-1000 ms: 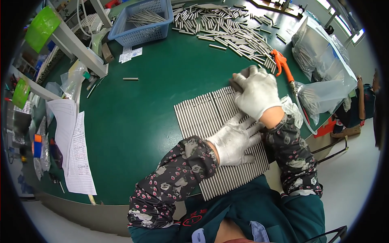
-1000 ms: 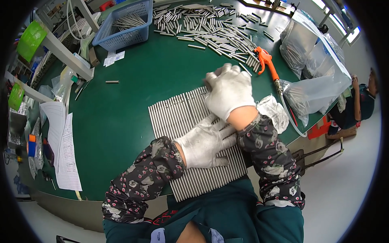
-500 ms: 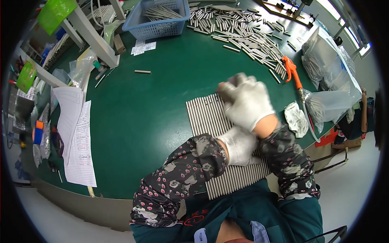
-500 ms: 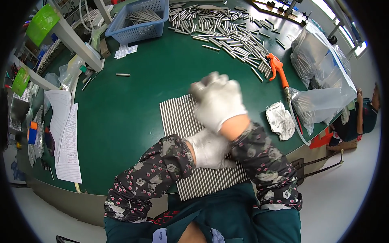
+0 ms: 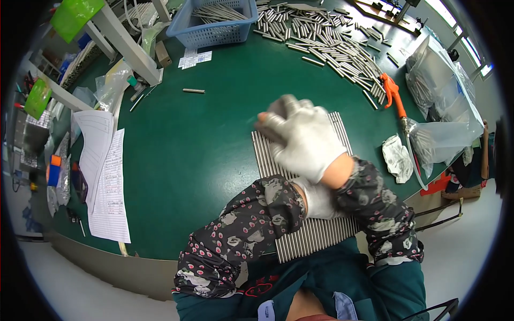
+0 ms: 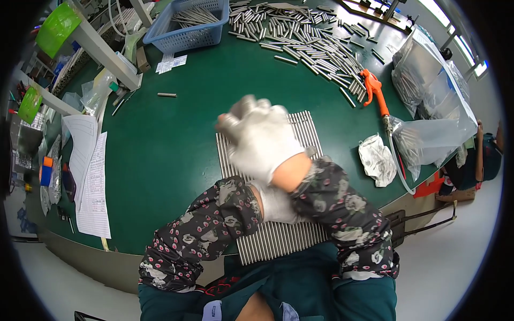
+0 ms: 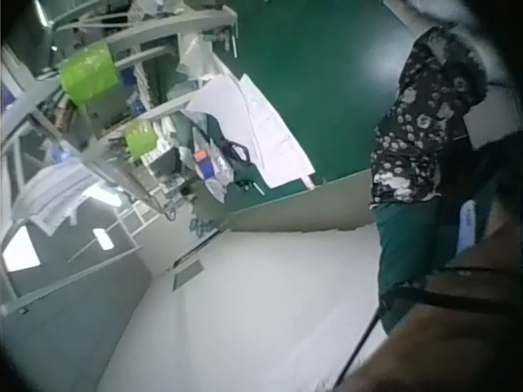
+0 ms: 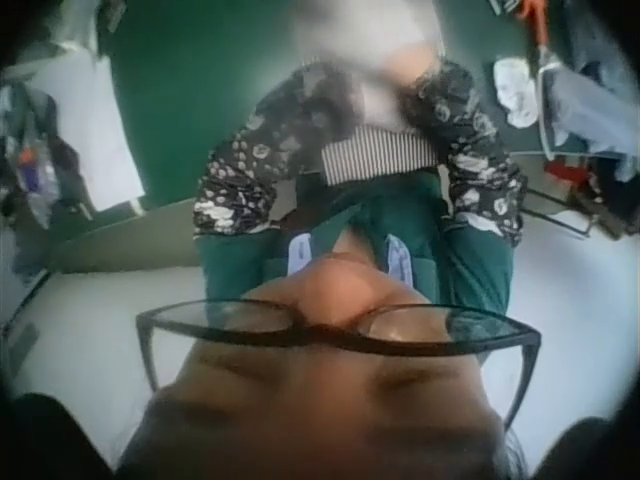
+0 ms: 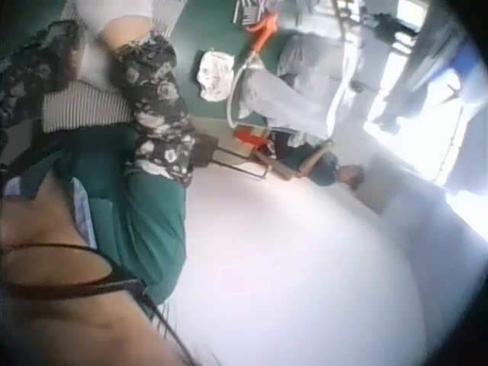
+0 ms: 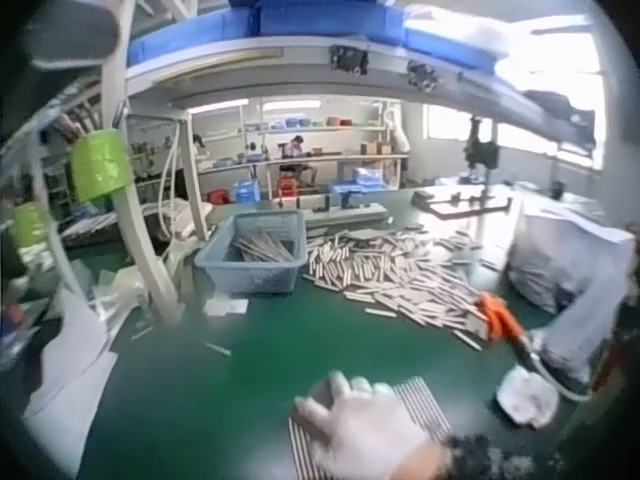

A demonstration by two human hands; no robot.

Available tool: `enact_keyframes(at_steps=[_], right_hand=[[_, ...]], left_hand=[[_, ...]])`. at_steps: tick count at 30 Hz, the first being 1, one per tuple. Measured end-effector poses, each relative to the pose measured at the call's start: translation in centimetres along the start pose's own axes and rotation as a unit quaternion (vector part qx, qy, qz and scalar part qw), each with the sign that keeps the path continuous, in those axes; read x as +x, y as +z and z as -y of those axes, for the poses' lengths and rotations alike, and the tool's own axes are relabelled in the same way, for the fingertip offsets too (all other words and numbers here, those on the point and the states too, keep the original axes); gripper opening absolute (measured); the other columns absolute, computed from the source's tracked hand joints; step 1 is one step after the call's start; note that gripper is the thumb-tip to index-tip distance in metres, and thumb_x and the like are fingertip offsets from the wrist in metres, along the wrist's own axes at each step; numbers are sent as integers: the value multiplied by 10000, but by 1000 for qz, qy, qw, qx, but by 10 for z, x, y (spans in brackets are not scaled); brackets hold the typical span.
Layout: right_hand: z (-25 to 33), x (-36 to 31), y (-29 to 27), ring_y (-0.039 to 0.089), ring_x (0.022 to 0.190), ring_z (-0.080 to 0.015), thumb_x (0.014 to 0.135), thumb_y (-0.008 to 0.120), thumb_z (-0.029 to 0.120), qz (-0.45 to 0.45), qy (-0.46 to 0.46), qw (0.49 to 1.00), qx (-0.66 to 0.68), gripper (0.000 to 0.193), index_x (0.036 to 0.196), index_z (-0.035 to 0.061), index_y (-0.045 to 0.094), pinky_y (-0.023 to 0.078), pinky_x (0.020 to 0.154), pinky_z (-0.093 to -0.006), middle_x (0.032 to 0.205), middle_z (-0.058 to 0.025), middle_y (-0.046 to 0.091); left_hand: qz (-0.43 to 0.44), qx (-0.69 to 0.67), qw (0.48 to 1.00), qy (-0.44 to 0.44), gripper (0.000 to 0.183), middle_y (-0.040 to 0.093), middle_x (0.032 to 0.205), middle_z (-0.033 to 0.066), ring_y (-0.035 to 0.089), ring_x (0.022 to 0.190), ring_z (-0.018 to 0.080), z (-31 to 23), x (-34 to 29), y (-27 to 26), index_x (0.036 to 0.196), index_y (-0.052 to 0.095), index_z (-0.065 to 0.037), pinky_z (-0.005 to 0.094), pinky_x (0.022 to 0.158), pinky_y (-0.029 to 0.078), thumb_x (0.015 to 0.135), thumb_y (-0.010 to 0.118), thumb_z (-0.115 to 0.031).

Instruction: Sanding a batch of small metal rods on a workbench using a sanding block after reviewing technical drawings.

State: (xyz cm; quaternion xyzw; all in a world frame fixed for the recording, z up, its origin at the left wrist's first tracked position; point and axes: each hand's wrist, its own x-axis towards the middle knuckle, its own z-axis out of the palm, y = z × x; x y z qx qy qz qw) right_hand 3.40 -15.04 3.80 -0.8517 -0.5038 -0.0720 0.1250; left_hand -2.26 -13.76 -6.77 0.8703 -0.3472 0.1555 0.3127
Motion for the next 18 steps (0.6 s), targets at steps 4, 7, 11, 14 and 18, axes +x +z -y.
enact_keyframes(at_steps=[4, 7, 11, 14, 18], right_hand=[[-10, 5, 3, 587, 961, -299, 782, 615, 278, 74, 39, 996, -31, 400, 1162, 170, 672, 494, 812, -410, 1073, -163, 596], [-24, 9, -6, 584, 969, -297, 770, 623, 279, 82, 114, 983, -119, 400, 1151, 172, 679, 487, 822, -404, 1048, -153, 592], [15, 12, 18, 586, 959, -296, 779, 608, 249, 23, -38, 999, 26, 341, 1097, 166, 698, 483, 799, -408, 1057, -142, 596], [-7, 12, -1, 592, 946, -271, 793, 609, 257, 48, 49, 990, -126, 289, 1051, 172, 708, 471, 742, -387, 1008, -95, 628], [10, 8, 11, 586, 980, -287, 795, 605, 251, -17, -14, 1000, 6, 306, 1070, 161, 703, 475, 797, -390, 1060, -110, 617]], left_hand=[[118, -23, 991, -59, 599, 547, 1317, 161, 442, 1286, 325, -5, 4, -24, 1292, 555, -130, 441, 1121, 296, 862, 487, -540], [291, 63, 950, -92, 618, 487, 1392, 145, 403, 1326, 315, -10, 21, -45, 1348, 501, -142, 427, 1148, 269, 884, 459, -547], [128, -50, 990, -45, 640, 457, 1422, 113, 386, 1333, 309, -5, -3, -24, 1379, 455, -128, 439, 1160, 252, 883, 486, -533], [139, -77, 986, -50, 638, 447, 1432, 113, 379, 1341, 304, -5, 2, -25, 1382, 452, -130, 432, 1164, 248, 890, 471, -535], [153, -100, 982, -55, 636, 437, 1442, 113, 372, 1349, 299, -4, 5, -30, 1386, 449, -132, 425, 1169, 243, 897, 456, -538]])
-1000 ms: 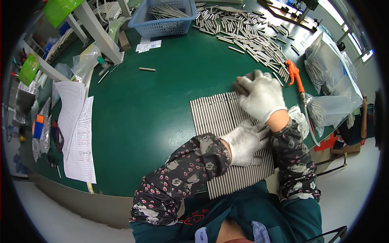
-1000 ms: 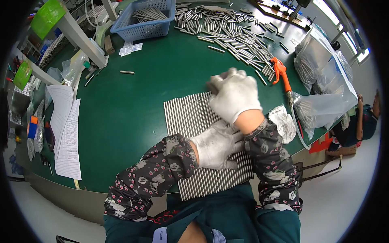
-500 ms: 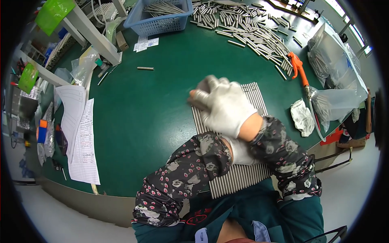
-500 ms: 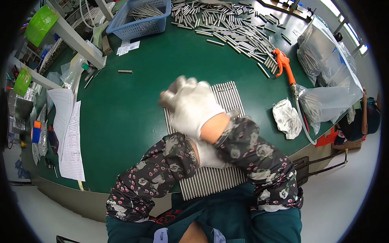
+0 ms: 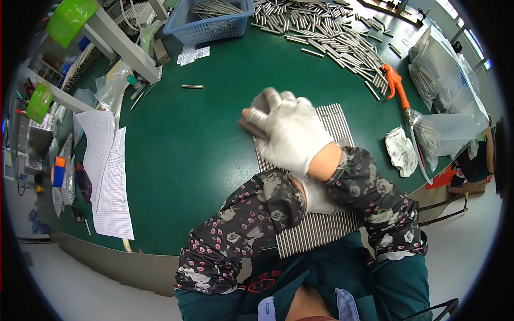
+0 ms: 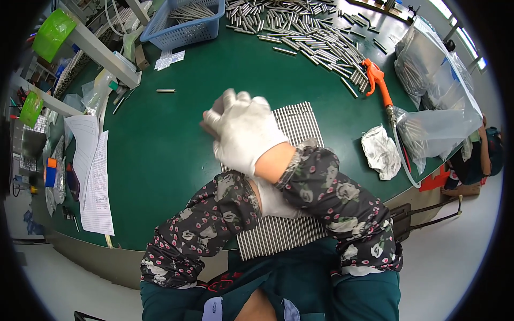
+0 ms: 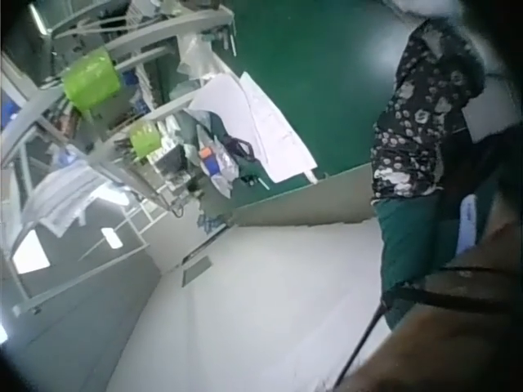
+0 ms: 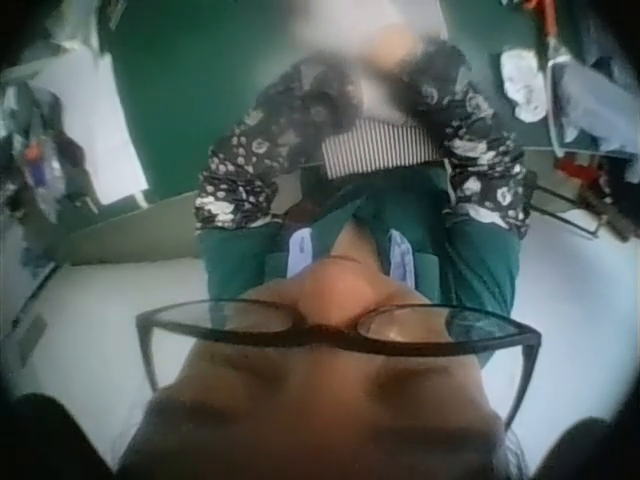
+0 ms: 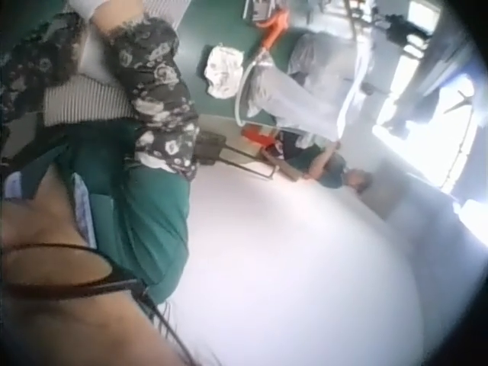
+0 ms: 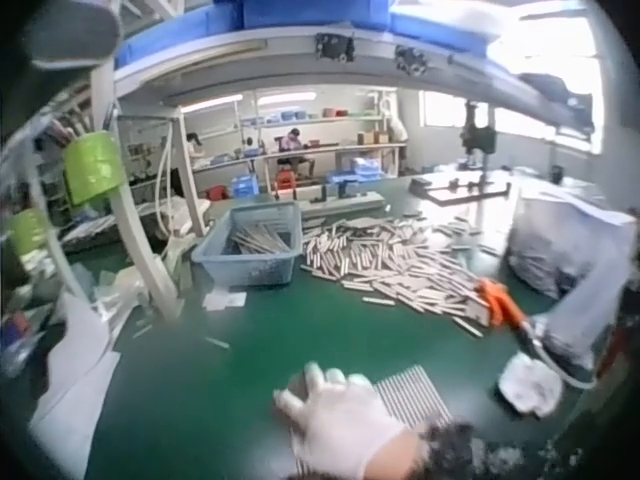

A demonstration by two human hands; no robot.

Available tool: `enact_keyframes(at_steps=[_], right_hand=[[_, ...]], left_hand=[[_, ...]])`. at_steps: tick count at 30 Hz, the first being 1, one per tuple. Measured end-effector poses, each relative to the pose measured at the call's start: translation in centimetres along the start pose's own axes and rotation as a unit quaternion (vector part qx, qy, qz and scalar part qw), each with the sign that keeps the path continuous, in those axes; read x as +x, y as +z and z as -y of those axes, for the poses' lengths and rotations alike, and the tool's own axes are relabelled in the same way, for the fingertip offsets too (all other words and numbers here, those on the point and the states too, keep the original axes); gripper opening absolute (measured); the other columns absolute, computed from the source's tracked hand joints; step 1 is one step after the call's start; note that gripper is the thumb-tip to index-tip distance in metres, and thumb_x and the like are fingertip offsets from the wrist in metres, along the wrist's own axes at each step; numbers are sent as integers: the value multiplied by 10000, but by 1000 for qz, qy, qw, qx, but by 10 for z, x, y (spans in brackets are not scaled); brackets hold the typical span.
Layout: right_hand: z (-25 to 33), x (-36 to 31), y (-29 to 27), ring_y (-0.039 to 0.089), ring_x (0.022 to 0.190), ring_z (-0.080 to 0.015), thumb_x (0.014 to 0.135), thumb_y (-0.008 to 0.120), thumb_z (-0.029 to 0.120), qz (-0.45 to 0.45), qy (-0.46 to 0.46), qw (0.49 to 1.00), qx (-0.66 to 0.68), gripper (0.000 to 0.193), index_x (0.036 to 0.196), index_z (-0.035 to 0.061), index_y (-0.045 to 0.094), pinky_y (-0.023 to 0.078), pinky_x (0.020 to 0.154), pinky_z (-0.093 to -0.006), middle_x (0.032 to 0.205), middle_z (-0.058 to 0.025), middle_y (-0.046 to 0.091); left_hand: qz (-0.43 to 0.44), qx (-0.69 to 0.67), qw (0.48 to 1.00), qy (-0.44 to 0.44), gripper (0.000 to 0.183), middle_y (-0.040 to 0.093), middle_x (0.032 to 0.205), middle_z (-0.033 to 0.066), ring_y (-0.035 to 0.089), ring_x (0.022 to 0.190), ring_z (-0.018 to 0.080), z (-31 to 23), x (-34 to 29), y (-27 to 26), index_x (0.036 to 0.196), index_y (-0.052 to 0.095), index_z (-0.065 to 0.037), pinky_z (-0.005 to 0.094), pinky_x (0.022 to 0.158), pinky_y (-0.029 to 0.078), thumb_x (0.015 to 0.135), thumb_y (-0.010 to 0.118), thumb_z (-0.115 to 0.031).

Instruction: Sanding a batch of small metal rods on a workbench using a sanding block after reviewing technical drawings.

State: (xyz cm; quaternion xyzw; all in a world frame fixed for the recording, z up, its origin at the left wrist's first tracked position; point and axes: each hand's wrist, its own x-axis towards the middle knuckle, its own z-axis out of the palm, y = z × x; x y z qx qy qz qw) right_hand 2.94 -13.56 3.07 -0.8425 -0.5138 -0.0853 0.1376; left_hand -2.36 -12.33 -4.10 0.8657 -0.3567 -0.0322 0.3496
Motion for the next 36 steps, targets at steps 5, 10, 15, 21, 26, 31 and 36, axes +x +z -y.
enact_keyframes(at_steps=[5, 10, 15, 21, 26, 31, 36], right_hand=[[-40, -12, -27, 596, 950, -310, 747, 628, 211, -8, 102, 994, -46, 359, 1093, 142, 698, 490, 833, -417, 1039, -132, 627], [-100, -87, -41, 558, 1124, -360, 752, 653, 258, -170, 135, 970, 106, 520, 1243, 92, 614, 430, 984, -433, 1253, -211, 558], [-100, -141, -33, 498, 1210, -194, 851, 663, 359, -239, 252, 835, 426, 648, 1376, 26, 482, 405, 1006, -318, 1374, -104, 485], [-104, -157, -12, 471, 1221, -179, 845, 685, 387, -304, 212, 831, 416, 700, 1395, 20, 457, 403, 994, -305, 1406, -89, 445], [-103, -154, -11, 465, 1240, -199, 842, 694, 398, -297, 207, 806, 468, 703, 1390, 24, 463, 399, 1007, -314, 1421, -91, 427], [-103, -155, -10, 461, 1250, -214, 852, 684, 392, -300, 189, 818, 453, 685, 1385, 21, 467, 397, 1022, -333, 1423, -114, 422], [-99, -155, -12, 461, 1254, -220, 852, 687, 374, -285, 189, 816, 465, 670, 1380, 22, 471, 402, 1020, -326, 1421, -126, 421]], left_hand=[[29, 104, 994, -29, 673, 437, 1431, 129, 339, 1360, 344, -11, 6, -15, 1340, 505, -111, 484, 1160, 213, 830, 546, -547], [35, 202, 979, 18, 734, 419, 1435, 127, 338, 1367, 301, -15, 13, -21, 1344, 506, -93, 507, 1160, 189, 784, 605, -559], [19, 251, 968, -10, 778, 370, 1483, 120, 274, 1415, 293, -23, 3, -18, 1404, 443, -116, 499, 1181, 147, 795, 596, -576], [48, 202, 978, -21, 825, 339, 1507, 117, 265, 1424, 292, -58, -38, -17, 1393, 437, -137, 524, 1185, 120, 750, 614, -623], [68, 205, 975, -56, 852, 323, 1519, 116, 277, 1420, 296, -59, -55, -11, 1414, 402, -154, 543, 1182, 103, 737, 612, -626], [90, 216, 970, -64, 876, 301, 1532, 111, 264, 1429, 293, -60, -59, -16, 1441, 369, -174, 549, 1181, 97, 737, 592, -644], [83, 205, 973, -70, 866, 327, 1517, 121, 284, 1419, 297, -62, -62, -18, 1428, 386, -160, 551, 1174, 117, 727, 608, -618]])
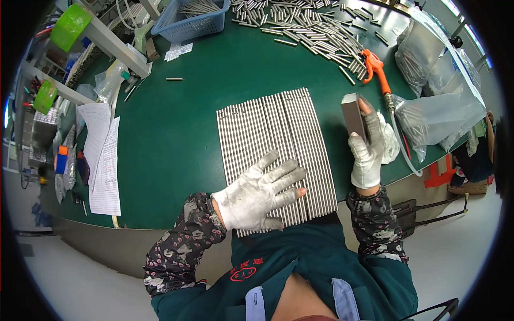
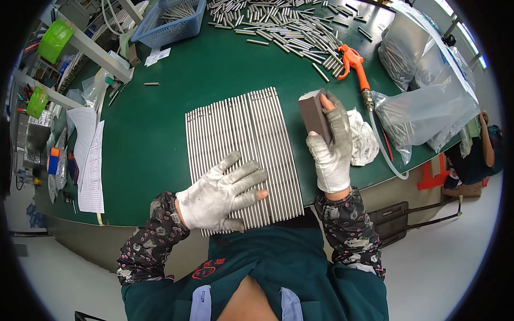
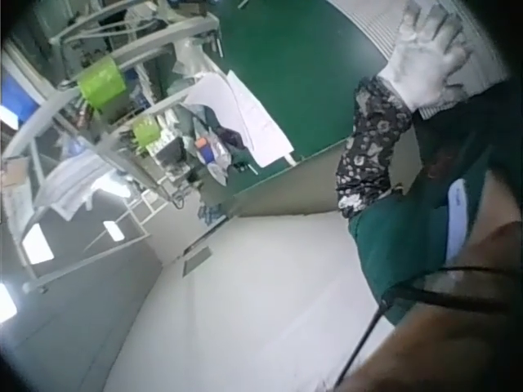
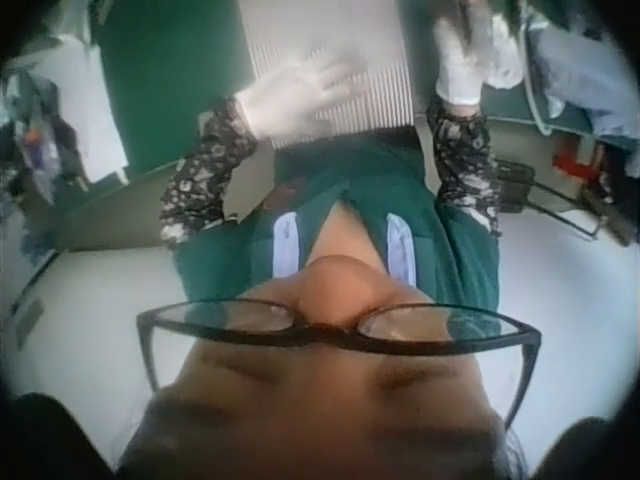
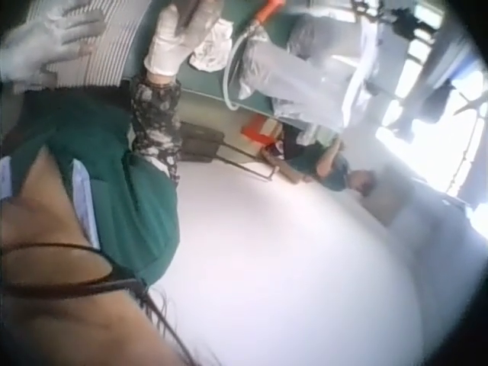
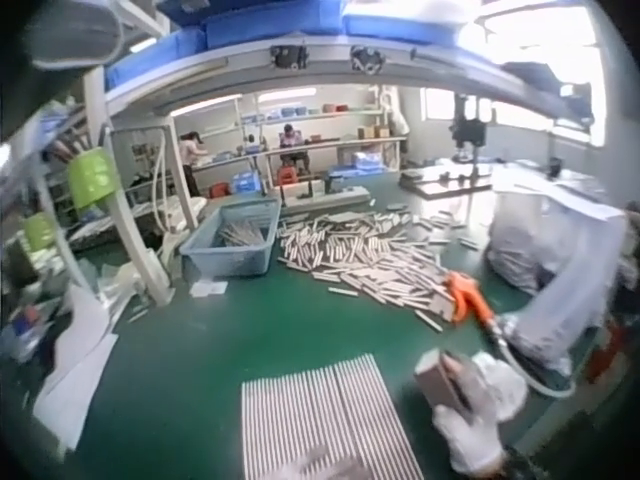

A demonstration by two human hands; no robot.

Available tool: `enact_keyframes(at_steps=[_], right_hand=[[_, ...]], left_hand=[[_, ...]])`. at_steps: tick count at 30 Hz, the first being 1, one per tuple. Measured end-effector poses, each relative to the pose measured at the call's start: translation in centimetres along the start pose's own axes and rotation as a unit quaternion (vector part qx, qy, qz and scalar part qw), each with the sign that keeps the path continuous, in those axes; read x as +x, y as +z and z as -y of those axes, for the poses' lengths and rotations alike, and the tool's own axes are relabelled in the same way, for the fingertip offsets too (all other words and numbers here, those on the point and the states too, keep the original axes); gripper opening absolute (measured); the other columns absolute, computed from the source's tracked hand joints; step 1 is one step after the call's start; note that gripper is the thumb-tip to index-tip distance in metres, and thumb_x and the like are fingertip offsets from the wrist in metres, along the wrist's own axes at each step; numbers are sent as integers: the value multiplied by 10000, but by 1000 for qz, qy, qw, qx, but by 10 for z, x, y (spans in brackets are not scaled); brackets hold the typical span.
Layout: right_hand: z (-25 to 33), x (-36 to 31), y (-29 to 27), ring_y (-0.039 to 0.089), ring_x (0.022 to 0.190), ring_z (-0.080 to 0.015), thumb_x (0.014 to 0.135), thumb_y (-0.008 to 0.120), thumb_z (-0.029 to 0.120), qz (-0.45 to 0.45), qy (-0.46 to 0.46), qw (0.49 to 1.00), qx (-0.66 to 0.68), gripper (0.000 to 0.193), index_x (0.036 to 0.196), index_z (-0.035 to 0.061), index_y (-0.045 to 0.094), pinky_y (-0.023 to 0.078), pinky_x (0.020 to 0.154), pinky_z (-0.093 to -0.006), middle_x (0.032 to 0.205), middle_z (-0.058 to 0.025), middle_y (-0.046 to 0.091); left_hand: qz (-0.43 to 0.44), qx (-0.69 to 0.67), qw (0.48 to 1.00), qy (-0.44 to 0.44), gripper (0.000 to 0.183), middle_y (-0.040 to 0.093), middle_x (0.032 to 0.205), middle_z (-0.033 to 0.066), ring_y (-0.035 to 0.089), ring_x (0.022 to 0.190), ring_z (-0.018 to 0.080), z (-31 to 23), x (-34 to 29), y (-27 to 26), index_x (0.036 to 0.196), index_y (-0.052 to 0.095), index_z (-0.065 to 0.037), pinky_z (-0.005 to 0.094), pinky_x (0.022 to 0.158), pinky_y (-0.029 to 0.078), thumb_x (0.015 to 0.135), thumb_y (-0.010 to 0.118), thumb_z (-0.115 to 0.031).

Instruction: Sanding a batch of small metal rods on a workbench using a sanding block after reviewing technical drawings.

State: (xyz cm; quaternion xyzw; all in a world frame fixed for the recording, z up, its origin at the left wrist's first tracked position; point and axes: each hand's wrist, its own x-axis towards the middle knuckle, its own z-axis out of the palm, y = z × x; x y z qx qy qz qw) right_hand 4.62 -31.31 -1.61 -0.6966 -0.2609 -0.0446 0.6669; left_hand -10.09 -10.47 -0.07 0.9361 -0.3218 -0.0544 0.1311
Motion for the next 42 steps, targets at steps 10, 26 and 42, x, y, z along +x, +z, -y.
enact_keyframes(at_steps=[10, 26, 42], right_hand=[[-6, 0, -3, 466, 1259, -232, 854, 687, 362, 11, -6, 1000, -4, 646, 1374, 36, 483, 412, 1019, -336, 1417, -130, 430], [4, 2, -1, 451, 1284, -246, 848, 690, 362, 25, 12, 1000, -1, 658, 1375, 30, 479, 392, 1045, -347, 1424, -138, 426], [-2, -3, -4, 453, 1285, -295, 844, 677, 436, 31, -20, 998, -56, 670, 1357, 43, 503, 370, 1057, -387, 1413, -182, 437]], left_hand=[[2, 39, 999, 8, 823, 307, 1530, 118, 257, 1430, 296, -1, 5, 3, 1429, 384, -160, 545, 1180, 92, 785, 487, -661], [-159, 307, 839, -421, 735, 280, 1528, 179, 210, 1440, 343, 151, -30, -47, 1436, 377, -45, 489, 1169, 163, 851, 631, -412], [12, -26, 994, 106, 871, 346, 1504, 120, 256, 1428, 292, 0, 43, 0, 1414, 417, -136, 546, 1183, 114, 720, 655, -606]])
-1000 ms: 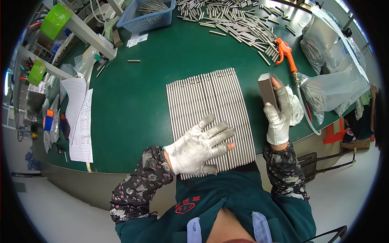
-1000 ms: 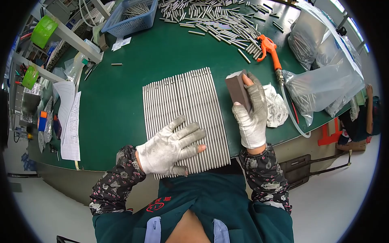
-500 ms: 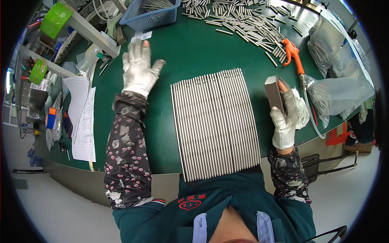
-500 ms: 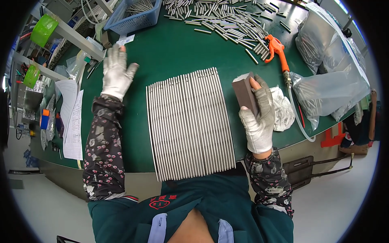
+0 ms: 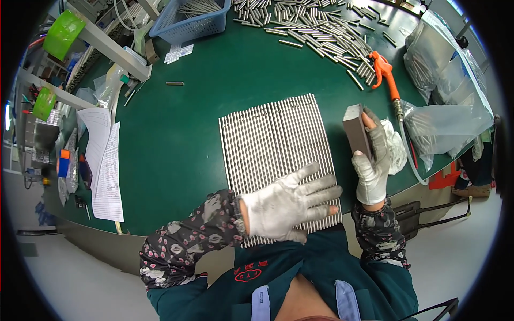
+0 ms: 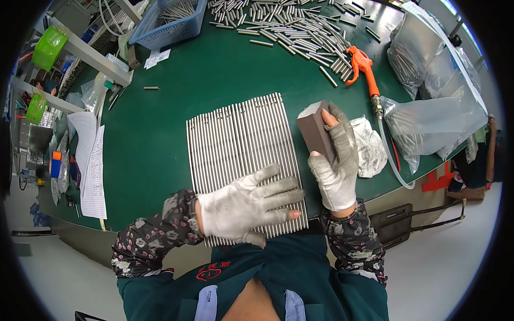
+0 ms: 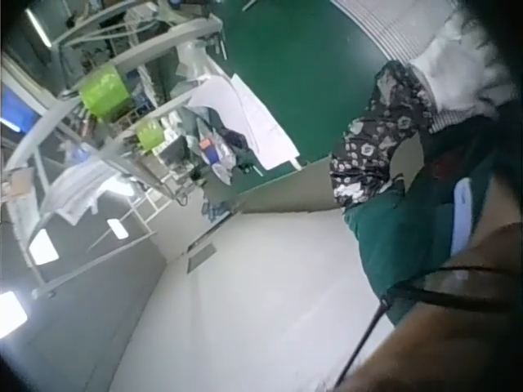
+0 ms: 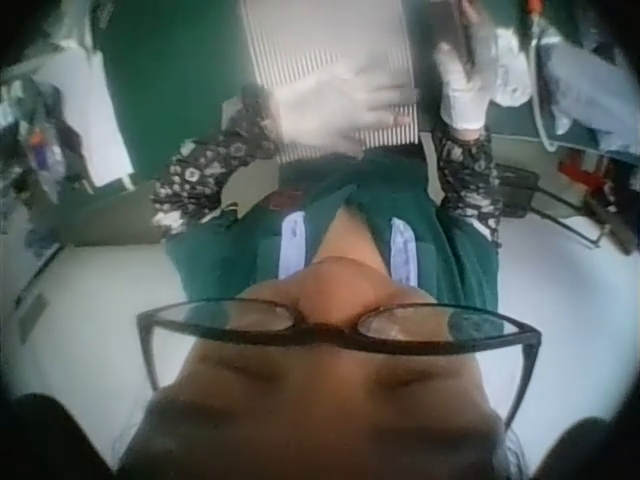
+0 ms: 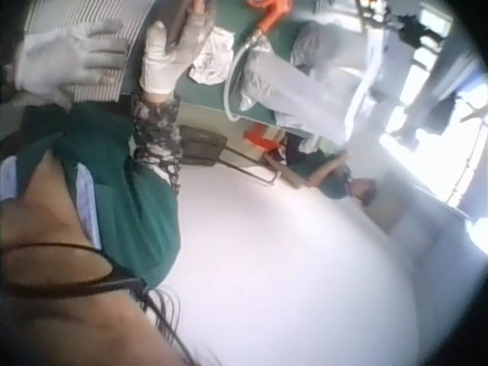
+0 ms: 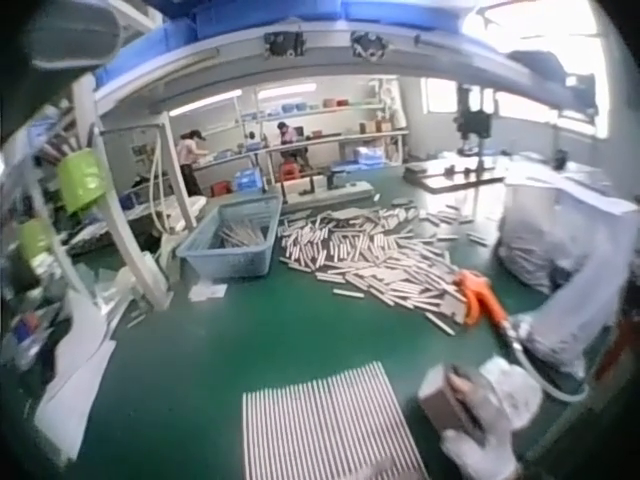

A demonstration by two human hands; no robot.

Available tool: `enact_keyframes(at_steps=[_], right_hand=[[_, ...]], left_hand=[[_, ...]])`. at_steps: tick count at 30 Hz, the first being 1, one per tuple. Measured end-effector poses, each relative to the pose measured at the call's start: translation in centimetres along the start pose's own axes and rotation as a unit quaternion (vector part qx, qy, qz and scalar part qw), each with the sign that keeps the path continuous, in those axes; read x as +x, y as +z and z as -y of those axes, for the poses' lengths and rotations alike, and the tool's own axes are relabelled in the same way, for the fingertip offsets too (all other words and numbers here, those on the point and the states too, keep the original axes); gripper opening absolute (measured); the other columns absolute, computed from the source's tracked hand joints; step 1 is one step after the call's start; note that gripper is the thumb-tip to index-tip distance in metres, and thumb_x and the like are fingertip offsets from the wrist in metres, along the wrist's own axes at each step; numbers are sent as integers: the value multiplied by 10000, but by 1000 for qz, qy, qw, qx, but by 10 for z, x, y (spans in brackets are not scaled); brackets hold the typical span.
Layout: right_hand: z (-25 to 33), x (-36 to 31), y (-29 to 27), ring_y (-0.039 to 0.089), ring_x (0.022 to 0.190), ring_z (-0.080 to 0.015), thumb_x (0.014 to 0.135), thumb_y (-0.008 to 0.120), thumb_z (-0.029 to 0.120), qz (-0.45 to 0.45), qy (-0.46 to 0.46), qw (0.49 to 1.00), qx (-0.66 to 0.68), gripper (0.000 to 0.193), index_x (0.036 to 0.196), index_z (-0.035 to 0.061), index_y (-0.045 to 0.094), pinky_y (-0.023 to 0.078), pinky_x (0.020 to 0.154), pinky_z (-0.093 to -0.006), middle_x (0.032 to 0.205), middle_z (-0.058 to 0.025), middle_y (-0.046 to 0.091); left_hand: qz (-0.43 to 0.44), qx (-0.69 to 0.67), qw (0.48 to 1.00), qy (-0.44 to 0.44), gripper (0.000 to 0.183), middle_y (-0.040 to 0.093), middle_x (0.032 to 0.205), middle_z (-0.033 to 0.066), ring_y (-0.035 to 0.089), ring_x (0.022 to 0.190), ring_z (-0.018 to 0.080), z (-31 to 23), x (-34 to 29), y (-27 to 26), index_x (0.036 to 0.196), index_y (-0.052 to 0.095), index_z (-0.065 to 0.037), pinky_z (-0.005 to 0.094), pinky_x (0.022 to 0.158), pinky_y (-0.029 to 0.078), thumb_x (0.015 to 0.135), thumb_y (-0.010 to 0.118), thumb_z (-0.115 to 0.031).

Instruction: Sanding a batch of small metal rods on a workbench using a sanding block after reviewing technical drawings.

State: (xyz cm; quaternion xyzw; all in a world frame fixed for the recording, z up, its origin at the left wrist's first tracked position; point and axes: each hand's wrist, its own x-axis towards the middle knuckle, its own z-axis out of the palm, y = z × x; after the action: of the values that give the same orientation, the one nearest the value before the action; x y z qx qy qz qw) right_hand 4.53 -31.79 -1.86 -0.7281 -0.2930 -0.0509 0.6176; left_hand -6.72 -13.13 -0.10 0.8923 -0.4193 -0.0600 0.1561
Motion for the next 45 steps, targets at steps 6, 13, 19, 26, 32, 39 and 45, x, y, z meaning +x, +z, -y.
enact_keyframes(at_steps=[6, 13, 19, 26, 32, 39, 45], right_hand=[[0, 0, -1, 451, 1285, -299, 836, 677, 432, -9, 20, 1000, -1, 672, 1353, 39, 505, 368, 1057, -393, 1412, -182, 438], [5, 6, 1, 497, 1230, -347, 804, 672, 381, 16, -16, 992, -121, 628, 1305, 26, 540, 397, 1033, -410, 1362, -233, 470], [55, 35, 52, 573, 1062, -412, 704, 636, 251, 203, -68, 888, -407, 551, 1225, 71, 617, 462, 922, -483, 1271, -292, 519], [58, 62, 41, 584, 955, -321, 717, 660, 258, 194, -25, 782, -591, 408, 1106, 134, 679, 469, 807, -440, 1089, -176, 592], [54, 58, 62, 585, 962, -321, 744, 653, 261, 203, -116, 836, -497, 309, 1015, 126, 712, 470, 801, -442, 1042, -168, 610], [56, 36, 67, 573, 1001, -332, 716, 646, 238, 242, -154, 855, -433, 384, 1086, 147, 691, 465, 818, -437, 1118, -182, 590], [64, 43, 45, 576, 1003, -339, 717, 645, 259, 196, -90, 855, -471, 389, 1073, 107, 685, 464, 838, -443, 1114, -191, 593]], left_hand=[[-34, 8, 999, 15, 823, 345, 1504, 126, 239, 1435, 287, 20, 26, 11, 1401, 431, -132, 545, 1187, 81, 771, 561, -645], [-41, 15, 999, 14, 758, 423, 1449, 108, 283, 1414, 267, 20, 27, 6, 1379, 481, -128, 540, 1188, 88, 783, 604, -580], [37, -150, 987, -46, 725, 499, 1351, 176, 425, 1305, 343, 21, 23, 8, 1308, 535, -61, 493, 1147, 260, 807, 588, -582], [-55, -56, 997, -3, 722, 408, 1430, 168, 274, 1398, 331, 18, 25, 7, 1331, 518, -65, 547, 1164, 103, 813, 576, -565], [-32, -77, 996, -20, 698, 435, 1411, 173, 321, 1378, 314, 17, 24, 8, 1323, 524, -69, 525, 1160, 157, 821, 565, -552], [12, -118, 992, -35, 710, 442, 1400, 166, 347, 1364, 313, 18, 24, 11, 1321, 525, -79, 512, 1155, 187, 789, 618, -540], [-11, -57, 998, -13, 689, 429, 1421, 162, 298, 1392, 302, 20, 25, 7, 1338, 512, -74, 527, 1168, 122, 838, 544, -547]])
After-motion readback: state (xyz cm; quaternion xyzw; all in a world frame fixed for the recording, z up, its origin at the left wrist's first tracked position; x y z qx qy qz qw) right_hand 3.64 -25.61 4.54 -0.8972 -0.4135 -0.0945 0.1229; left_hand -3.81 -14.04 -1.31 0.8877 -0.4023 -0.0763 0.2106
